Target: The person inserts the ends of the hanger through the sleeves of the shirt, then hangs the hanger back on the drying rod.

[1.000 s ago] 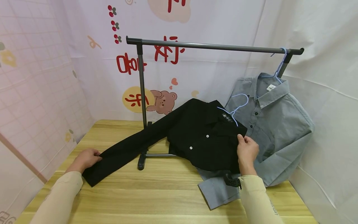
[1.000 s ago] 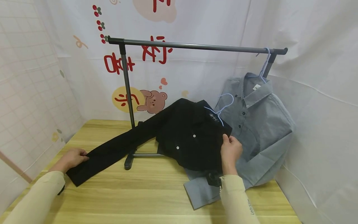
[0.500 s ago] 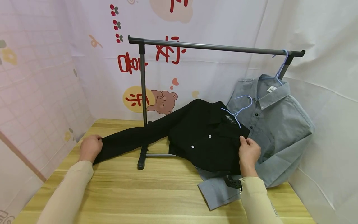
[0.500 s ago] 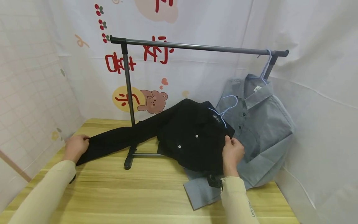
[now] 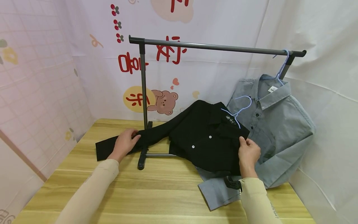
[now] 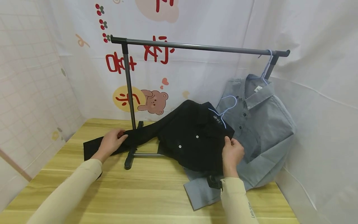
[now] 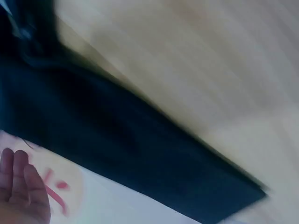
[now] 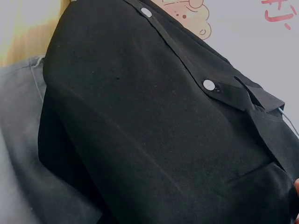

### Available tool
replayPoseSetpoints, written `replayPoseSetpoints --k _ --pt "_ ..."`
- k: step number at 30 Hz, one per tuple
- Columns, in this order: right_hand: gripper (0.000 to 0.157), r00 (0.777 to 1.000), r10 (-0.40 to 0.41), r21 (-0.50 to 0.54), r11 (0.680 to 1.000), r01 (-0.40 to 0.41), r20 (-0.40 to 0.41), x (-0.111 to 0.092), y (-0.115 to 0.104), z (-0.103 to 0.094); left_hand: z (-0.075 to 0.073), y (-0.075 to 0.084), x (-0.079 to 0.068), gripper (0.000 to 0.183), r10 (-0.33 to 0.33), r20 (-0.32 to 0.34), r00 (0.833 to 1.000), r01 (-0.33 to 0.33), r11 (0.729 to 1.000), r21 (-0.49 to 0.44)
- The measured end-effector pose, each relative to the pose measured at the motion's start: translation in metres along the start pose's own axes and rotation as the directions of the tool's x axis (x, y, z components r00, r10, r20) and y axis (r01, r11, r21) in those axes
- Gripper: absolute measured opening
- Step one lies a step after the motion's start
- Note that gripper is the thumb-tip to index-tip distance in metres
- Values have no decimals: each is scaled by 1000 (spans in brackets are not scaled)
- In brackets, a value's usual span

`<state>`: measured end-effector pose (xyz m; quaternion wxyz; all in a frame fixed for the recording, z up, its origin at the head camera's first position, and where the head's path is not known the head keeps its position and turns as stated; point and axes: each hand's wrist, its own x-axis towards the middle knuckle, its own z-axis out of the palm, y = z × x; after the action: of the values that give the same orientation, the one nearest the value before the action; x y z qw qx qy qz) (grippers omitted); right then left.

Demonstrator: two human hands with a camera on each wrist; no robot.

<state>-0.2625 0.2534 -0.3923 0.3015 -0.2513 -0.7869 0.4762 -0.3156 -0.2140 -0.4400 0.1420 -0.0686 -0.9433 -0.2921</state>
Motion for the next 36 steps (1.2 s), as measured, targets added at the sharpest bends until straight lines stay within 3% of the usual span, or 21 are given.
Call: replayPoseSetpoints --k 5,9,15,23,26,29,31,33,36 --pt "44 1000 5 -1 1000 -5 0 0 1 0 28 38 10 38 38 116 993 -28 996 -84" --pt "41 1000 17 9 1000 -17 9 0 2 -2 52 64 17 41 40 235 971 -9 991 -131" --pt "43 1000 0 13 1000 0 -13 1 4 -1 84 86 27 52 -57 362 931 137 970 -200" --pt "44 1000 -16 22 1000 16 -27 1 6 2 109 99 41 58 -169 354 920 266 932 -246" --pt "44 1000 -19 26 999 19 -24 1 6 2 114 101 44 46 -150 303 941 237 932 -273" --pt "44 999 -19 35 999 20 -30 2 6 1 115 102 46 23 -93 237 967 159 947 -279" --pt "44 1000 -8 35 999 9 -27 3 6 0 112 102 47 25 -69 208 976 129 947 -293" --pt "45 1000 -1 36 999 2 -29 4 6 -1 106 102 47 30 -58 196 979 123 933 -338" --pt "46 1000 4 40 999 -3 -29 5 7 -4 94 102 48 31 -61 188 980 140 889 -437"
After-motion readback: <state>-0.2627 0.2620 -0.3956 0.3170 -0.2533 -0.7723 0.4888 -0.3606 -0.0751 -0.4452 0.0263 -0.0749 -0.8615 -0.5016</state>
